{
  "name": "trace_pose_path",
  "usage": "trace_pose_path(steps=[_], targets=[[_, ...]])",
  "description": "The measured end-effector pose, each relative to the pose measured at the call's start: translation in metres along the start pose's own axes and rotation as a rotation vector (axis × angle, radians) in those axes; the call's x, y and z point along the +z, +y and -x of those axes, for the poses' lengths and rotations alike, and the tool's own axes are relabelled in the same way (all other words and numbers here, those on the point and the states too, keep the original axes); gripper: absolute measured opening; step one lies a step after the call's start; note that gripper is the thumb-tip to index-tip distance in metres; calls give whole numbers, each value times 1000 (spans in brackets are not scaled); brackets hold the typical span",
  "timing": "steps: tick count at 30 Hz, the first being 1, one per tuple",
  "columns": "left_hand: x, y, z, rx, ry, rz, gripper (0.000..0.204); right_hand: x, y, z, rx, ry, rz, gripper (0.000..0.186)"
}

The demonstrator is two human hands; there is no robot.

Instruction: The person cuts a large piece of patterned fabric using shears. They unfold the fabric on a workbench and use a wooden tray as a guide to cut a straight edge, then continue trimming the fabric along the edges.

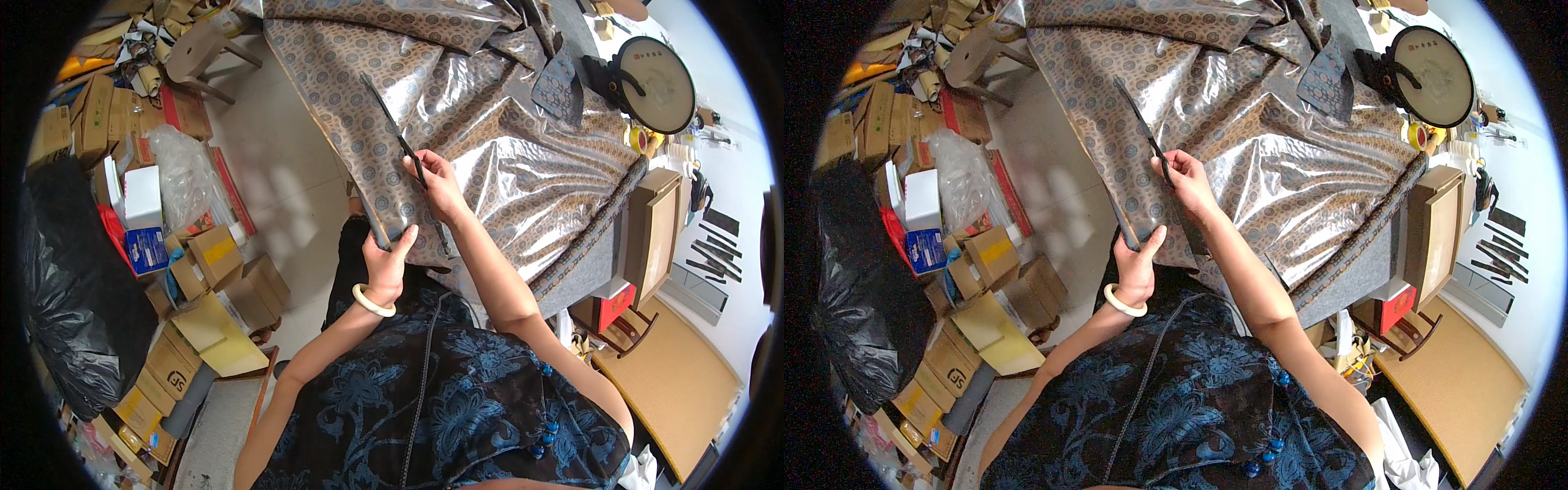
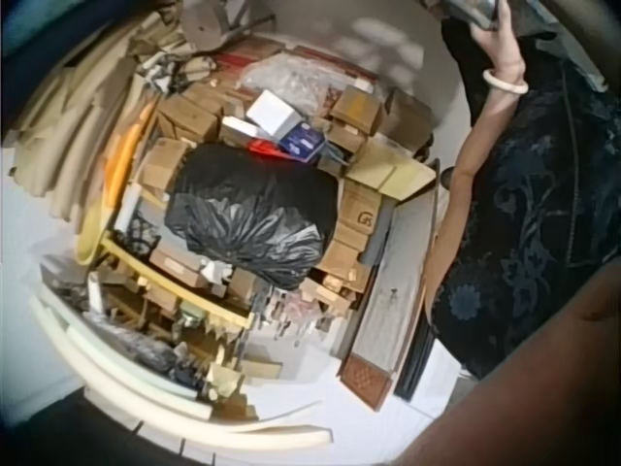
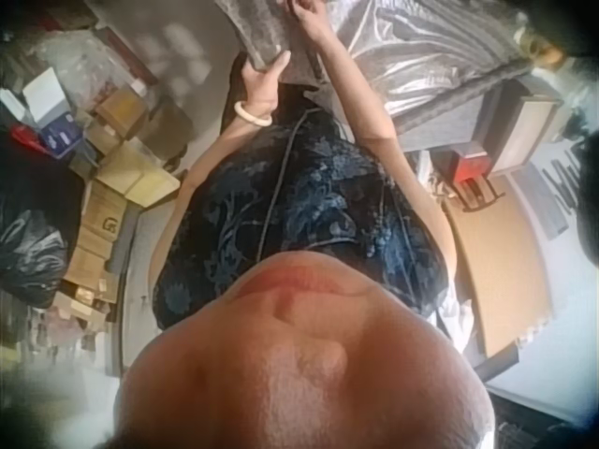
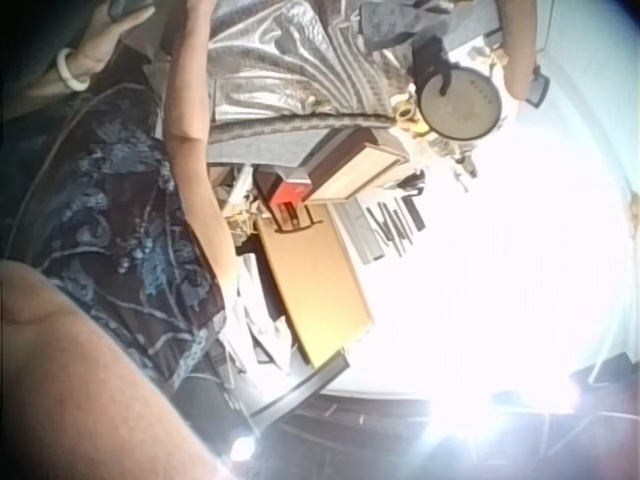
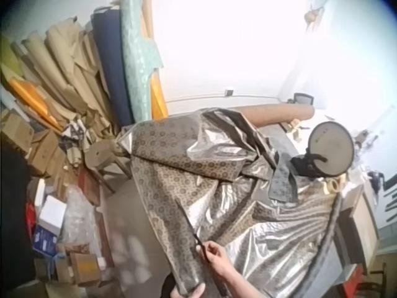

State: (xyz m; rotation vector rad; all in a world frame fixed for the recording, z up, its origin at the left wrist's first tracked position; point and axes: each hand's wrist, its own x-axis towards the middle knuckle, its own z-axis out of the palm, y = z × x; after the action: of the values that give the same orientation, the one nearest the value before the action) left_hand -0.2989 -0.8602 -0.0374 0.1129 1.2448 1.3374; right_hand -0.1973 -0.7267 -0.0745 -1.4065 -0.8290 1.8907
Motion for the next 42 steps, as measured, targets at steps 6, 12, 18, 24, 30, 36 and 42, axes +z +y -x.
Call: trace_pose_path(steps=[6, 12, 18, 24, 30, 36, 42], targets=[[0, -2, 2, 4, -8, 5, 33, -4, 10, -4, -29, 2, -38, 19], [3, 2, 3, 10, 9, 13, 34, 3, 3, -7, -26, 17, -51, 25], [2, 3, 6, 2, -2, -6, 34, 12, -26, -24, 48, -3, 120, 30], [2, 7, 4, 11, -6, 28, 31, 16, -24, -42, -27, -15, 86, 33], [0, 3, 5, 1, -21, 6, 30, 18, -20, -38, -17, -11, 62, 27], [-3, 2, 5, -6, -39, -7, 30, 10, -11, -46, -25, -22, 47, 25], [-6, -2, 5, -23, -59, -13, 31, 9, -3, -51, -66, -15, 8, 25]])
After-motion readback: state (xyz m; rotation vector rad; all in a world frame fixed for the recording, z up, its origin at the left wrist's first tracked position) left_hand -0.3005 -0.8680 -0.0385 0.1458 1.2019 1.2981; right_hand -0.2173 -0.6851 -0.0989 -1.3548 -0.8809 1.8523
